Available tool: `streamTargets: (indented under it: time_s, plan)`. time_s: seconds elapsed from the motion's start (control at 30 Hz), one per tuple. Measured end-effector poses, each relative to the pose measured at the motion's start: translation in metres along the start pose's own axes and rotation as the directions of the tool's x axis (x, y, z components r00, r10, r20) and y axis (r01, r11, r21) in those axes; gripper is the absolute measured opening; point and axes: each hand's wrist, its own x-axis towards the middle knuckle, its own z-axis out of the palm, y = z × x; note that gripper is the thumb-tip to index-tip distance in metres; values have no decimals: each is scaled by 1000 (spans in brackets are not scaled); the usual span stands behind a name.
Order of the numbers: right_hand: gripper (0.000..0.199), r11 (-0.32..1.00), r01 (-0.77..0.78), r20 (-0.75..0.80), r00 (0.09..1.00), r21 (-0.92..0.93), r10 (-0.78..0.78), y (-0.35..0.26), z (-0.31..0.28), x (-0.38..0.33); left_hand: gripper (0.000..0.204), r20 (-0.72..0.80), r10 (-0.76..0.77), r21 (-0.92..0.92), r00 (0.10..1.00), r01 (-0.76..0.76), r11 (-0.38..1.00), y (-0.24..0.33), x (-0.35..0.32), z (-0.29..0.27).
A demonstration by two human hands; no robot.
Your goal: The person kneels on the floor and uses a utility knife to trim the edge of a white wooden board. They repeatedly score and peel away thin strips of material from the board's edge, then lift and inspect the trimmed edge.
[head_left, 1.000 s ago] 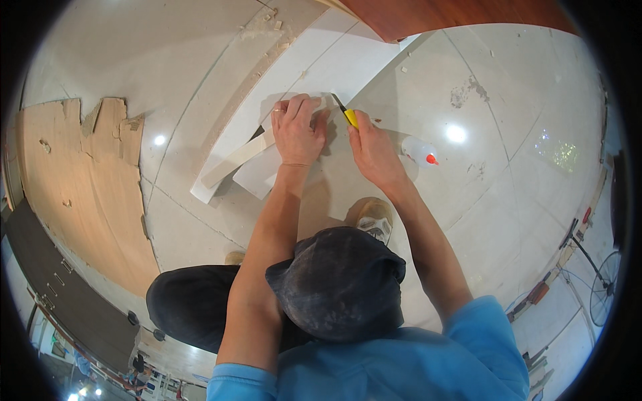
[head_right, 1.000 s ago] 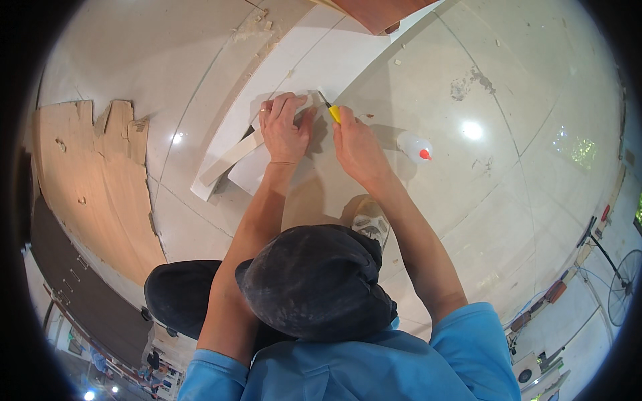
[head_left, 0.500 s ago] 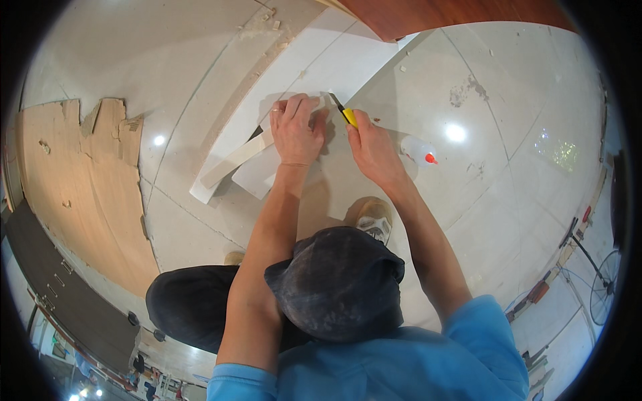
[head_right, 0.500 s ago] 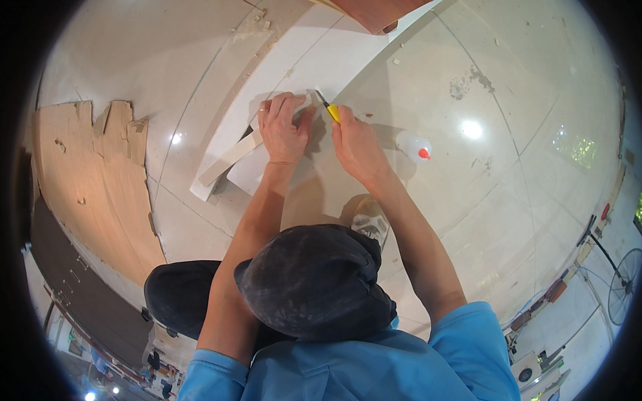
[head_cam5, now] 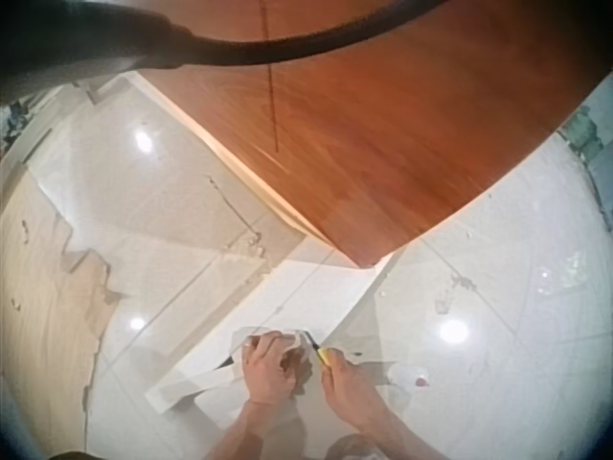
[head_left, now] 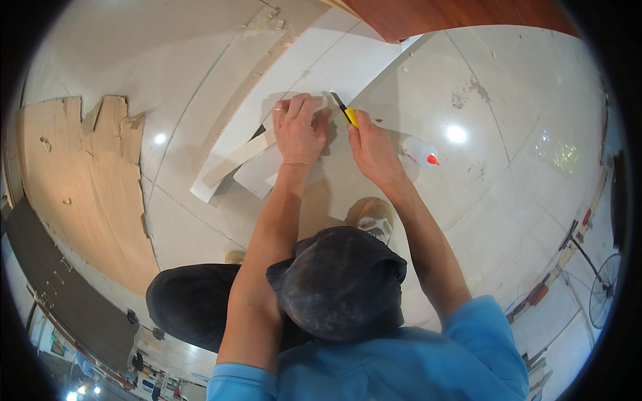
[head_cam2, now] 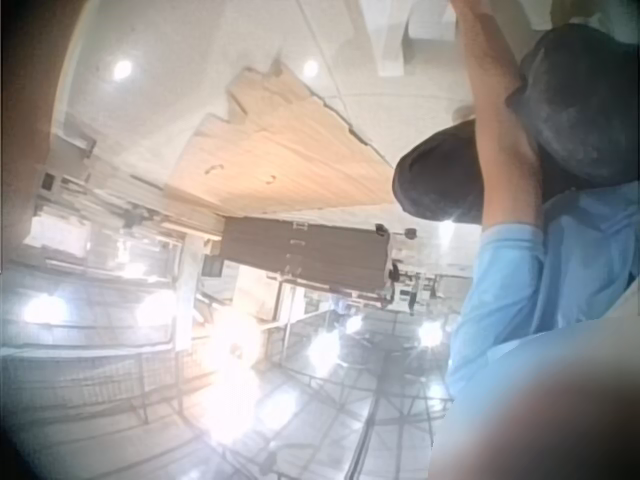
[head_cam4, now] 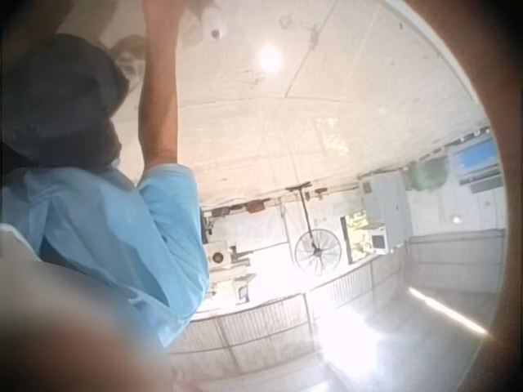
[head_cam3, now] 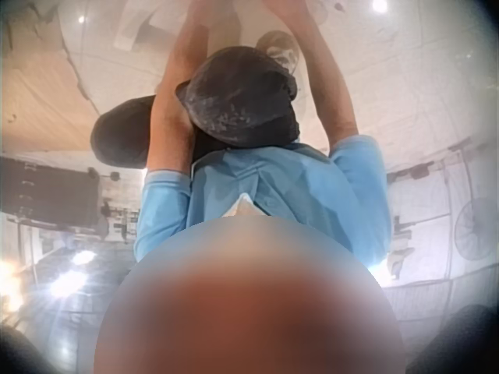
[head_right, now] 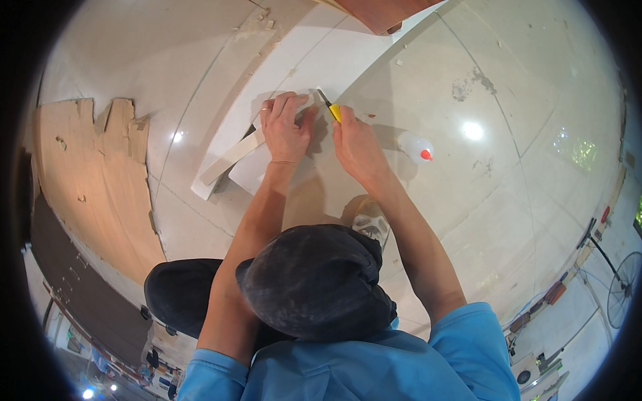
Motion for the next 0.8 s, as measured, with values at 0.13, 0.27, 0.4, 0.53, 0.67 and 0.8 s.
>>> streamTargets:
  time_s: [0.13, 0.27, 0.4, 0.53, 0.67, 0.8]
  plan:
    - [31, 1000, -1, -33, 999, 6, 1, -2, 0, 1, 29, 7, -8, 3, 1000, 8, 1000, 1, 0, -1]
    - [31, 1000, -14, -14, 1000, -6, 14, -1, -2, 2, 29, 12, -12, 14, 1000, 12, 1000, 1, 0, -1]
    - [31, 999, -33, 9, 999, -15, 33, 0, -2, 2, 30, -1, -4, 7, 1000, 4, 1000, 1, 0, 0]
    - [29, 998, -24, -16, 1000, -56, 23, -4, 0, 2, 29, -2, -3, 15, 1000, 3, 1000, 0, 0, 1]
    - [21, 934, -38, 54, 997, -357, 61, -13, 2, 4, 28, -13, -2, 3, 1000, 2, 1000, -2, -2, 2]
    - [16, 895, -4, 56, 998, -446, 33, -17, 0, 4, 30, -5, 32, 24, 999, -32, 999, -5, -2, 4]
